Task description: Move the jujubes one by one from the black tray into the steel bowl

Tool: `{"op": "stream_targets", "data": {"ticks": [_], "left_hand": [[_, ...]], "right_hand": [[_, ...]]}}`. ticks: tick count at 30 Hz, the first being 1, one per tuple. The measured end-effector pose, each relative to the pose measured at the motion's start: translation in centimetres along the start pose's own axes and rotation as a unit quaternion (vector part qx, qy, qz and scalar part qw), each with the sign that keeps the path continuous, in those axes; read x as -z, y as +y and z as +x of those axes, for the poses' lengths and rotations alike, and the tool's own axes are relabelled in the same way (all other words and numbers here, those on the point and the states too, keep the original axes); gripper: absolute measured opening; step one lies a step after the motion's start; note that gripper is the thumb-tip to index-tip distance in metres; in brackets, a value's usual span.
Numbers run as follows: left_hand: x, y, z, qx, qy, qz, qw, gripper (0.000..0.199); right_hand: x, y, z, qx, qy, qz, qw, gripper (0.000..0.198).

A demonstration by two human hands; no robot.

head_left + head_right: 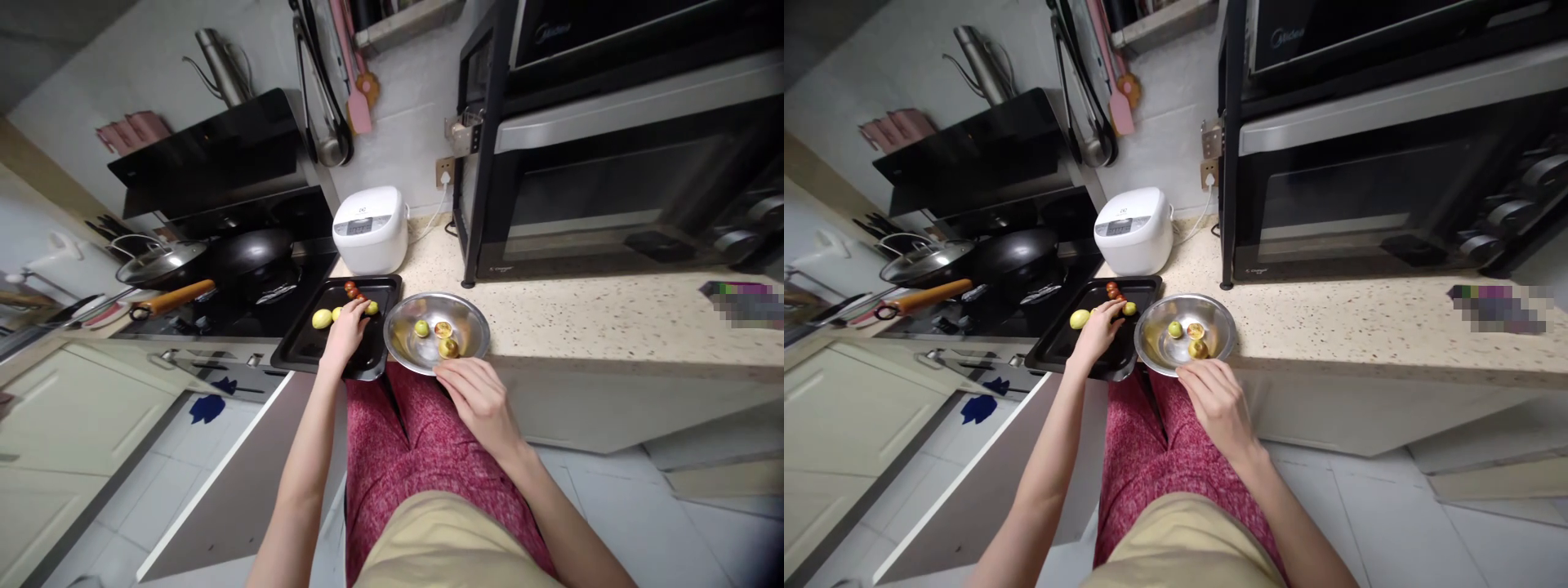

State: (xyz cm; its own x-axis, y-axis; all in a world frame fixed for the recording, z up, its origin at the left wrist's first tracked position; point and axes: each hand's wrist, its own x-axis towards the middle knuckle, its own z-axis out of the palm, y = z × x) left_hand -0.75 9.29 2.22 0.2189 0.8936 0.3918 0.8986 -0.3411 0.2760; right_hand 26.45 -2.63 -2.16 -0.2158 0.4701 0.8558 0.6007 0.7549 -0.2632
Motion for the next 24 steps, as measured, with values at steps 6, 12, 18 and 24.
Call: {"op": "stream_targets", "data": {"ticks": [6,12,18,24], "left_hand": [[-0.4,-0.1,3.3,-0.028,-0.125,0.137,0.982,0.046],[-1.2,0.1,4.2,-0.019,-0.127,0.164,0.978,0.036],[-1.4,0.2,3.8,-0.018,-0.1,0.142,0.985,0.032],[0.4,2.3,2.6,-0.024,-0.007,0.052,0.998,0.028]], "right_hand": [[-0.1,0.2,-0.2,0.0,0.001,0.008,1.0,0.025],[-0.2,0.1,-0.3,-0.013,0.005,0.017,1.0,0.027],[-0.2,0.3,-0.4,-0.015,-0.003,0.026,1.0,0.029],[-0.4,0.3,-0.4,-0.015,0.0,0.025,1.0,0.031]]}}
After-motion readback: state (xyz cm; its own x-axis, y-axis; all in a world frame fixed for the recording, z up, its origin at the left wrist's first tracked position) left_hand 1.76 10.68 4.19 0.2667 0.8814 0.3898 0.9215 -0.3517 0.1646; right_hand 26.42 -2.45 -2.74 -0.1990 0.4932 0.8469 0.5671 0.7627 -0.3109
